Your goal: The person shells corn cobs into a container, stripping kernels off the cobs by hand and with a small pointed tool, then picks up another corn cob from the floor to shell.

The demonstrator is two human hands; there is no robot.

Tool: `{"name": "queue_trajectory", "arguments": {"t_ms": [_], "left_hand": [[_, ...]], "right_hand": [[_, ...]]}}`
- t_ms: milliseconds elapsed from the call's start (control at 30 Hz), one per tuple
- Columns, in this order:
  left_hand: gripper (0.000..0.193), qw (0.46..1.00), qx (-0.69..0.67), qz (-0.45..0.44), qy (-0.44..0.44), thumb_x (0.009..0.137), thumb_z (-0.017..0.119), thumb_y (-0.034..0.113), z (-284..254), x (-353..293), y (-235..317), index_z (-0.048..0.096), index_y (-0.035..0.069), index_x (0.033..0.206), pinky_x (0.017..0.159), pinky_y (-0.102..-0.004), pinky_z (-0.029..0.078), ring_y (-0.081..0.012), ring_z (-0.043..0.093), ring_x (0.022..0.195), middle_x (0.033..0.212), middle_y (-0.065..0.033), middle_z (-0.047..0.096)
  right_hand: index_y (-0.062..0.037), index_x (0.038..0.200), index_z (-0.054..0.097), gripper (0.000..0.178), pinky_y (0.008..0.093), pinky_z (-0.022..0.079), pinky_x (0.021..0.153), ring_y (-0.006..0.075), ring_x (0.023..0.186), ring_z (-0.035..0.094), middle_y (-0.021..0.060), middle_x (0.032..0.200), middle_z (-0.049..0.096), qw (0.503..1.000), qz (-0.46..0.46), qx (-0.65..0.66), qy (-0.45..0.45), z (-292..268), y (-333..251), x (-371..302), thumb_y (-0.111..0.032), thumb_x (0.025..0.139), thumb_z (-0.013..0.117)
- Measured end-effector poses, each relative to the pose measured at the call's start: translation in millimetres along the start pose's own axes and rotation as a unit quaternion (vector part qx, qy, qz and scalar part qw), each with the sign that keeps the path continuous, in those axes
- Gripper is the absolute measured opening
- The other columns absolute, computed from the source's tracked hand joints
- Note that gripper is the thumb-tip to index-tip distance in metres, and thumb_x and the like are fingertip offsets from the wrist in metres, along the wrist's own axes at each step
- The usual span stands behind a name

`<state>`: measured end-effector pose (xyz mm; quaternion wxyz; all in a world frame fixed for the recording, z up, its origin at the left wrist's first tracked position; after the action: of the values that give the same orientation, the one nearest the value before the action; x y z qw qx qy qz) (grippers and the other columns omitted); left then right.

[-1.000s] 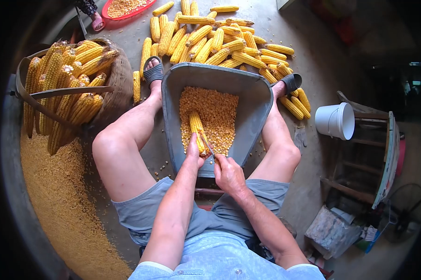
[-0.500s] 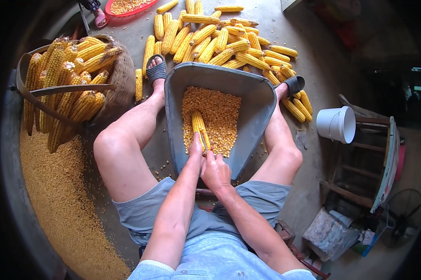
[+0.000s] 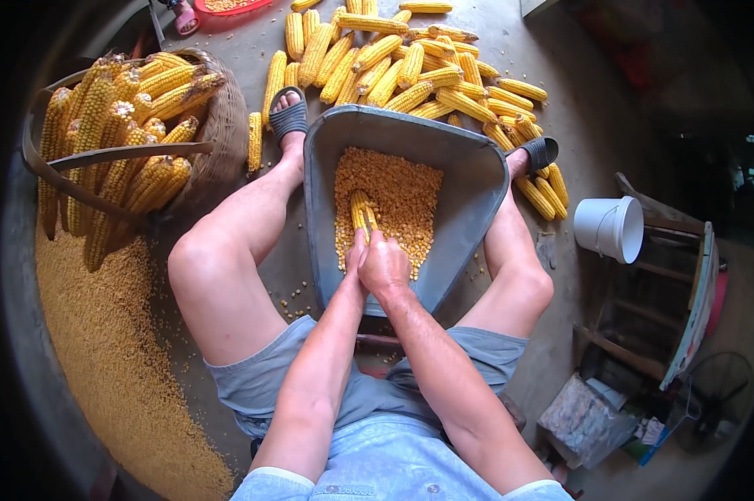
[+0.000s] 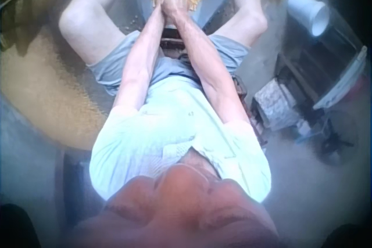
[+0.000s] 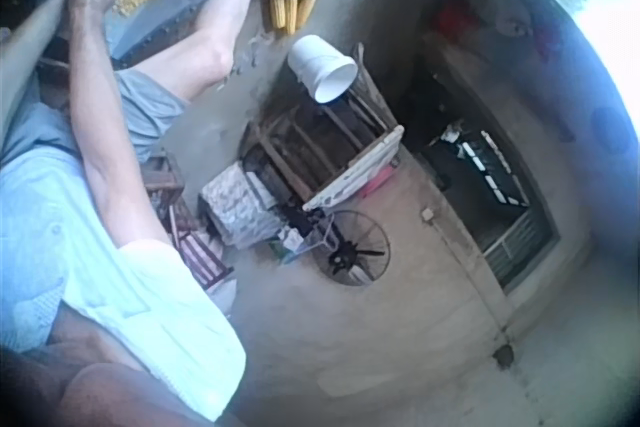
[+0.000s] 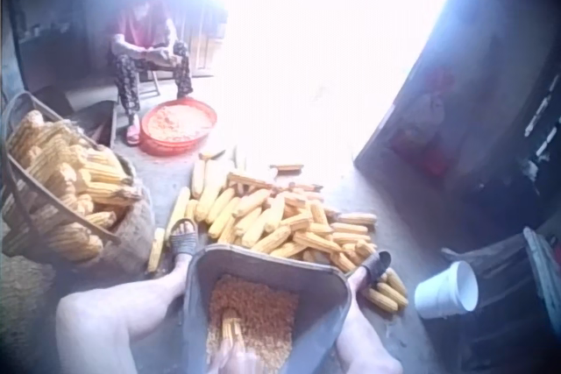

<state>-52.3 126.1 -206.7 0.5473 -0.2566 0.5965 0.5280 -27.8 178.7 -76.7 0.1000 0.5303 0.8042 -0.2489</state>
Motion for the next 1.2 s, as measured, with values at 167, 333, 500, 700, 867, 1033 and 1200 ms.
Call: {"name": "queue_trajectory", "arguments": {"t_ms": [167, 333, 500, 700, 867, 1033, 1200], "left_hand": [[0.056, 0.998, -0.059, -0.007, -0.012, 0.090, 0.049, 0.060, -4.4, 15.0, -6.7, 0.064, 0.007, 0.098, 0.072, -0.0395, 0.051, -0.0227, 0.060, 0.082, 0.090, -0.0078, 0.063], [0.048, 0.980, -0.164, -0.044, -0.102, 0.093, 0.048, 0.057, 7.0, 11.0, -10.7, 0.058, 0.011, 0.102, 0.074, -0.0393, 0.051, -0.0219, 0.060, 0.083, 0.091, -0.0063, 0.061], [0.048, 0.973, -0.183, -0.056, -0.132, 0.093, 0.048, 0.057, 11.0, 5.3, -7.1, 0.058, 0.011, 0.102, 0.075, -0.0391, 0.051, -0.0217, 0.060, 0.084, 0.091, -0.0061, 0.061], [0.048, 0.971, -0.192, -0.042, -0.139, 0.093, 0.047, 0.058, 13.8, 11.0, 2.1, 0.058, 0.012, 0.102, 0.076, -0.0388, 0.051, -0.0214, 0.060, 0.085, 0.092, -0.0059, 0.061], [0.045, 0.963, -0.215, -0.044, -0.159, 0.093, 0.047, 0.058, 7.1, 13.6, -22.3, 0.057, 0.015, 0.103, 0.078, -0.0387, 0.051, -0.0202, 0.060, 0.086, 0.094, -0.0050, 0.061], [0.044, 0.946, -0.263, -0.004, -0.190, 0.093, 0.048, 0.057, 2.7, 36.1, -21.7, 0.057, 0.015, 0.103, 0.077, -0.0374, 0.051, -0.0196, 0.060, 0.087, 0.094, -0.0044, 0.061], [0.043, 0.988, -0.136, -0.034, -0.066, 0.096, 0.042, 0.054, 20.7, 12.1, -9.2, 0.058, 0.016, 0.106, 0.074, -0.0339, 0.051, -0.0186, 0.060, 0.087, 0.095, -0.0030, 0.061]], "right_hand": [[-0.0022, 0.100, 0.059, 0.033, 0.0491, 0.054, 0.068, 0.0415, 0.078, 0.067, 0.0252, 0.088, 0.064, 1.000, -0.003, 0.016, -0.010, -1.0, -3.7, 15.6, -0.033, 0.095, 0.048], [-0.0031, 0.098, 0.060, 0.032, 0.0503, 0.052, 0.075, 0.0405, 0.084, 0.066, 0.0237, 0.089, 0.066, 1.000, 0.019, 0.023, -0.007, -4.1, -3.5, 14.7, -0.033, 0.092, 0.051], [-0.0044, 0.100, 0.060, 0.031, 0.0498, 0.053, 0.075, 0.0405, 0.085, 0.066, 0.0237, 0.090, 0.065, 0.999, 0.019, 0.031, 0.002, -3.9, 1.3, 25.2, -0.034, 0.092, 0.052], [-0.0051, 0.104, 0.060, 0.029, 0.0476, 0.055, 0.074, 0.0393, 0.085, 0.067, 0.0225, 0.095, 0.064, 0.998, 0.043, 0.041, -0.025, -4.3, 2.6, 30.3, -0.031, 0.092, 0.054], [-0.0057, 0.103, 0.060, 0.028, 0.0491, 0.055, 0.072, 0.0396, 0.083, 0.067, 0.0240, 0.096, 0.063, 1.000, 0.004, -0.003, -0.008, 10.4, 2.2, 26.2, -0.031, 0.092, 0.054], [-0.0062, 0.103, 0.060, 0.026, 0.0488, 0.055, 0.073, 0.0393, 0.084, 0.067, 0.0231, 0.096, 0.064, 0.999, 0.015, 0.029, -0.008, 12.6, -4.0, 36.7, -0.029, 0.092, 0.054], [-0.0067, 0.102, 0.061, 0.026, 0.0482, 0.054, 0.077, 0.0384, 0.087, 0.067, 0.0202, 0.092, 0.067, 0.998, 0.056, 0.033, -0.015, 13.9, 14.9, 54.3, -0.027, 0.088, 0.056]]}}
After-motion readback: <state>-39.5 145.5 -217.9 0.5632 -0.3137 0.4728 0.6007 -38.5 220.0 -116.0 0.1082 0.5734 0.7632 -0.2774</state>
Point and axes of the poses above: each hand's wrist, its own x-axis towards the middle knuckle, its own z-axis out of the palm, y = z × x, the point moved 4 cm from there along x, towards the middle knuckle
